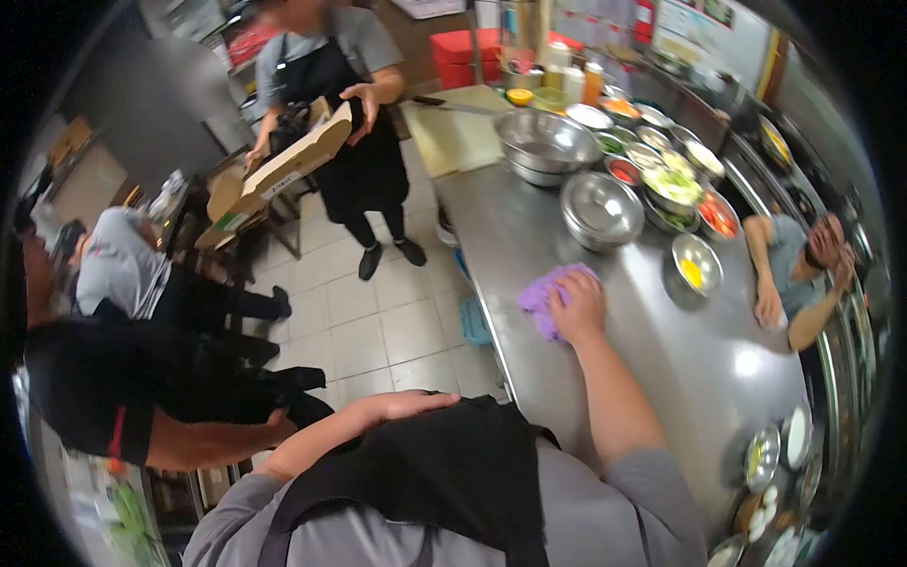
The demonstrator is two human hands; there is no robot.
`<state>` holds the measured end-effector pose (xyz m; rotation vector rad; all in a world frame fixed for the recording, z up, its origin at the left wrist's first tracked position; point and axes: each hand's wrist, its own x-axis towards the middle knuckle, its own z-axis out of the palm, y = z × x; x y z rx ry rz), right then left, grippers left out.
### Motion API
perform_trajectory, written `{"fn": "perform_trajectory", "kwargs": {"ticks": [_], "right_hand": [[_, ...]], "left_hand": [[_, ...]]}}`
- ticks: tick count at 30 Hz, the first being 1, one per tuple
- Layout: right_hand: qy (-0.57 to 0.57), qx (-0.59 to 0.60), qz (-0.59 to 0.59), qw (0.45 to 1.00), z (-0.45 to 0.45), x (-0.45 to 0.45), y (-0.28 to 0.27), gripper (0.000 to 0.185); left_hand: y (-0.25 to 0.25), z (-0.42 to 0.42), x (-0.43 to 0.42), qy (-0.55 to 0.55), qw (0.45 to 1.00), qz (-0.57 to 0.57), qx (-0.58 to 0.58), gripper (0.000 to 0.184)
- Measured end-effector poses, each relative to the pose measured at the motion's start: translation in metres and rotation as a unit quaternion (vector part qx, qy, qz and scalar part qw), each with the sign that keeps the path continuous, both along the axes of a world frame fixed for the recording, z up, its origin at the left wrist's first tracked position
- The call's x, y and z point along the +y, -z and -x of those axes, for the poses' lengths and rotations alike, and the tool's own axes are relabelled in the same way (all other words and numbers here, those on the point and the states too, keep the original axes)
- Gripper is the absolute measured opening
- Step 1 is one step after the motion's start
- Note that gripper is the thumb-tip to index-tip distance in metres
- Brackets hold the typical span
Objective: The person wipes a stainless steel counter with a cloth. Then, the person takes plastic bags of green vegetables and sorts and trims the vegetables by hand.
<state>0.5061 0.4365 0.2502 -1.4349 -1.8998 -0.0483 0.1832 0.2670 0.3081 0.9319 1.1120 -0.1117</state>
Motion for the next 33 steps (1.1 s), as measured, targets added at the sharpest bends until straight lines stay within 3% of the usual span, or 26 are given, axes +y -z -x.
{"fn": "perform_trajectory", "kwargs": {"ticks": [3, 5, 8, 14, 21, 24, 33], "right_hand": [[-0.008, 0.001, 0.004, 1.0, 0.001, 0.0, -0.001, 0.021], [-0.008, 0.0, 0.003, 1.0, 0.001, 0.0, -0.002, 0.02], [-0.013, -0.008, -0.001, 1.0, 0.0, 0.0, -0.001, 0.02], [-0.015, -0.028, 0.025, 0.999, -0.003, 0.002, 0.001, 0.021], [-0.032, -0.028, 0.023, 0.999, -0.005, 0.006, 0.006, 0.021], [-0.039, -0.034, 0.014, 0.999, -0.006, 0.008, 0.008, 0.021], [-0.038, -0.033, 0.011, 0.999, -0.004, 0.007, 0.004, 0.021]], "left_hand": [[-0.057, -0.009, -0.005, -0.003, 0.999, -0.038, -0.017, 0.075], [-0.023, -0.003, -0.002, 0.011, 0.999, -0.042, -0.008, 0.079], [-0.026, -0.003, -0.004, -0.004, 0.998, -0.03, -0.062, 0.082], [-0.023, -0.001, -0.004, -0.021, 0.996, -0.08, -0.039, 0.081], [0.004, 0.002, -0.002, -0.015, 0.995, -0.05, -0.083, 0.079], [0.002, 0.001, -0.004, -0.024, 0.988, -0.043, -0.15, 0.079], [0.027, 0.004, 0.002, 0.008, 0.994, -0.053, -0.092, 0.081]]}}
